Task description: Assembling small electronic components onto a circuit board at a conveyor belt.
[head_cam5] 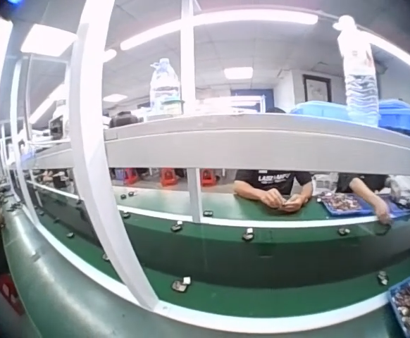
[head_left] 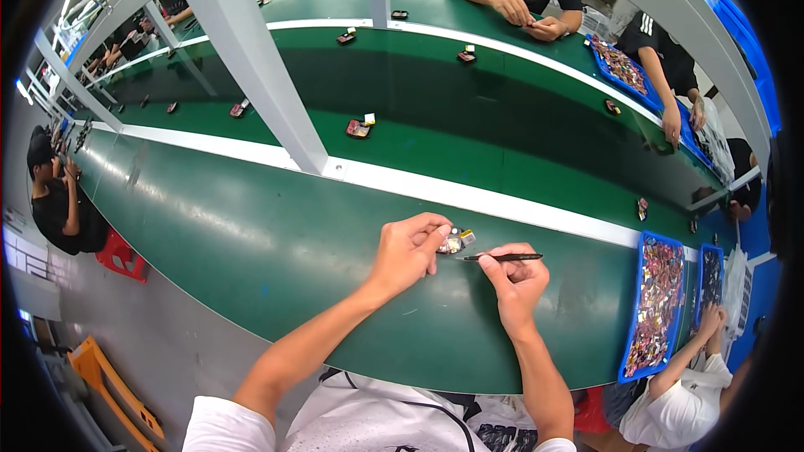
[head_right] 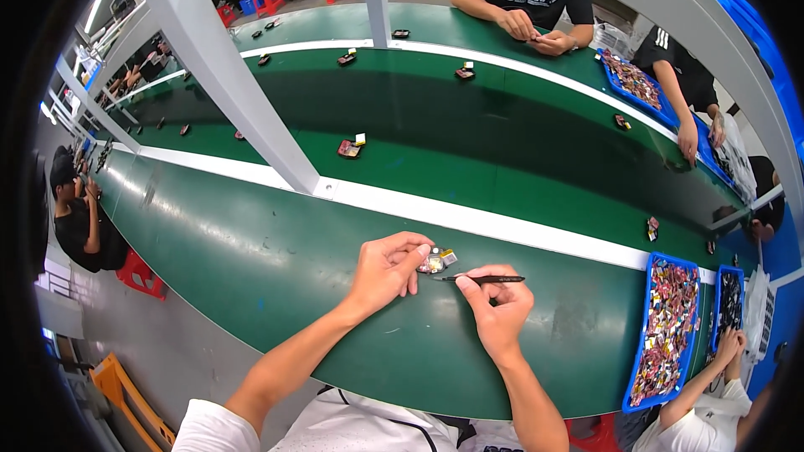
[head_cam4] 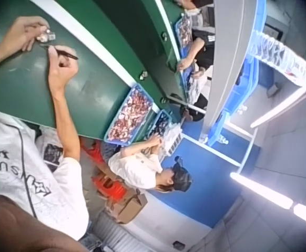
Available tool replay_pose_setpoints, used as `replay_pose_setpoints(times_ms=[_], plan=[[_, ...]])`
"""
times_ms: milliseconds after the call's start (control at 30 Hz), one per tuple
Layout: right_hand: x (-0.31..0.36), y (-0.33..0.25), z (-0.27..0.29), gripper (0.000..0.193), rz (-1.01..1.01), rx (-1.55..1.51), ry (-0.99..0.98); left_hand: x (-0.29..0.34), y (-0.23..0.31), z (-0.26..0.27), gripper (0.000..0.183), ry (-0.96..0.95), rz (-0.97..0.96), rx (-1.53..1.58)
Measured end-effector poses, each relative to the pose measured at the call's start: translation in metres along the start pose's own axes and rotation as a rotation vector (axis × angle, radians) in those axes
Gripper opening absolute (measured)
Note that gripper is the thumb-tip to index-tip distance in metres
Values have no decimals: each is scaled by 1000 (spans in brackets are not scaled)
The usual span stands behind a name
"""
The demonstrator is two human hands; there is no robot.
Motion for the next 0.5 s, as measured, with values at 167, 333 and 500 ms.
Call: replay_pose_setpoints(times_ms=[167,333,500], plan=[[2,-9,-7,13,103,125,-38,-1,-5,2,19,44,-59,-63],[2,-5,-3,14,126,215,-15,4,-1,-4,17,53,-98,-106],[2,-8,-2,15,80,318,-50,5,2,-8,16,67,-150,-120]])
Point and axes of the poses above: each hand's wrist, its own x-axis away from the middle knuckle, its own z-axis out of the back of the hand, y = z × x, the point moved 9 cm from there along -x, towards the middle knuckle, and after that the axes turned 11 degrees about -x, right-handed, at the moved point
